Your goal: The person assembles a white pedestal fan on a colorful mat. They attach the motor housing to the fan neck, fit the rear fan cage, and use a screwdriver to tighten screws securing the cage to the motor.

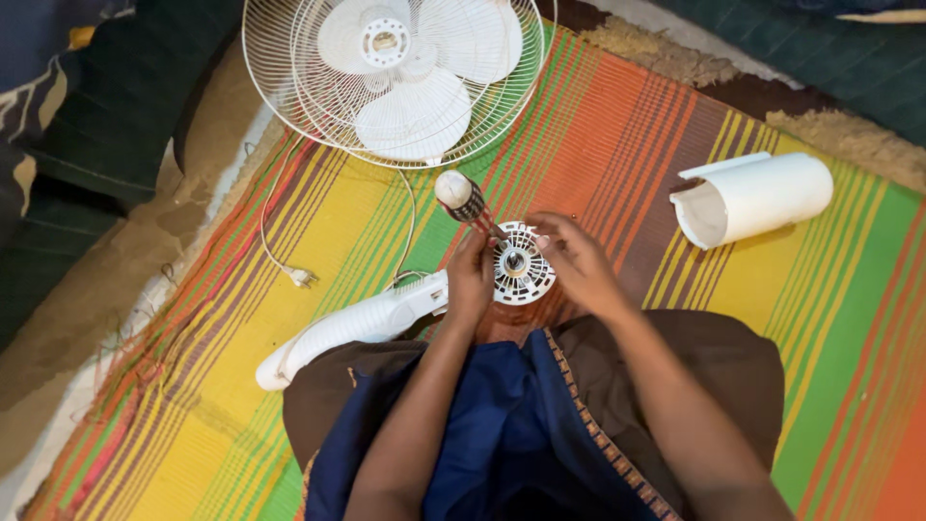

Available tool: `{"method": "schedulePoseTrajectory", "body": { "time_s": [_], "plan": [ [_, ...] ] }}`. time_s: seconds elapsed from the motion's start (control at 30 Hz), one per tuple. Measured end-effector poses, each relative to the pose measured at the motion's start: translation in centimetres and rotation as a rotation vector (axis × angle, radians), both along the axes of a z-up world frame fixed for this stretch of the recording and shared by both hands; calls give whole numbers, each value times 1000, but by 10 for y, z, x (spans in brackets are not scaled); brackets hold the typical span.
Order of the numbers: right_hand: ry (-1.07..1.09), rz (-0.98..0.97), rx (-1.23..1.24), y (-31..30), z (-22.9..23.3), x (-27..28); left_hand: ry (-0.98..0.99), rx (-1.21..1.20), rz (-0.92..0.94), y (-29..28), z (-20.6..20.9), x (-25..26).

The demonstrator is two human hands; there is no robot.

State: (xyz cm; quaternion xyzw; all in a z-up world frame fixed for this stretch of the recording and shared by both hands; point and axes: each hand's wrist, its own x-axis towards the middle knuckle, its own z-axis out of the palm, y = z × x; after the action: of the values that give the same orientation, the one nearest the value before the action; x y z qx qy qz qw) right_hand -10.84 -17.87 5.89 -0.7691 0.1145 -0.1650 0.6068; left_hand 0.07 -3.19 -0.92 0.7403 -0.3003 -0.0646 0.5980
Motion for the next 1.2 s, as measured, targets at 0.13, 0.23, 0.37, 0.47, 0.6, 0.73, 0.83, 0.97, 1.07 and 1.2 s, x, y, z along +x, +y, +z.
{"method": "schedulePoseTrajectory", "body": {
  "time_s": [0.13, 0.23, 0.37, 0.47, 0.6, 0.73, 0.83, 0.97, 1.07, 1.2],
  "plan": [
    [-120, 90, -197, 5, -14, 14, -120, -21, -25, 2, -2, 1],
    [-118, 77, -168, 5, -17, 23, -228, 40, -46, 0, -3, 2],
    [-6, 48, -45, -3, -26, 31, -263, 94, -65, 0, 4, 2],
    [11, 20, -67, -7, -32, 33, -183, 31, -83, 3, 13, -1],
    [-8, 13, -33, -10, -33, 35, -59, 20, -70, 10, 24, -5],
    [-4, 16, -87, -11, -32, 36, -29, 17, 5, 13, 35, 1],
    [-94, 44, -27, -5, -32, 34, -38, -33, 24, 14, 51, 4],
    [17, -17, -89, -1, -31, 34, -6, -173, -56, 14, 80, -3],
    [-22, 5, -186, -3, -28, 37, 34, -344, -146, 13, 102, -13],
    [-33, 60, -170, -5, -25, 35, 13, -398, -166, 5, 121, -22]
  ]
}}
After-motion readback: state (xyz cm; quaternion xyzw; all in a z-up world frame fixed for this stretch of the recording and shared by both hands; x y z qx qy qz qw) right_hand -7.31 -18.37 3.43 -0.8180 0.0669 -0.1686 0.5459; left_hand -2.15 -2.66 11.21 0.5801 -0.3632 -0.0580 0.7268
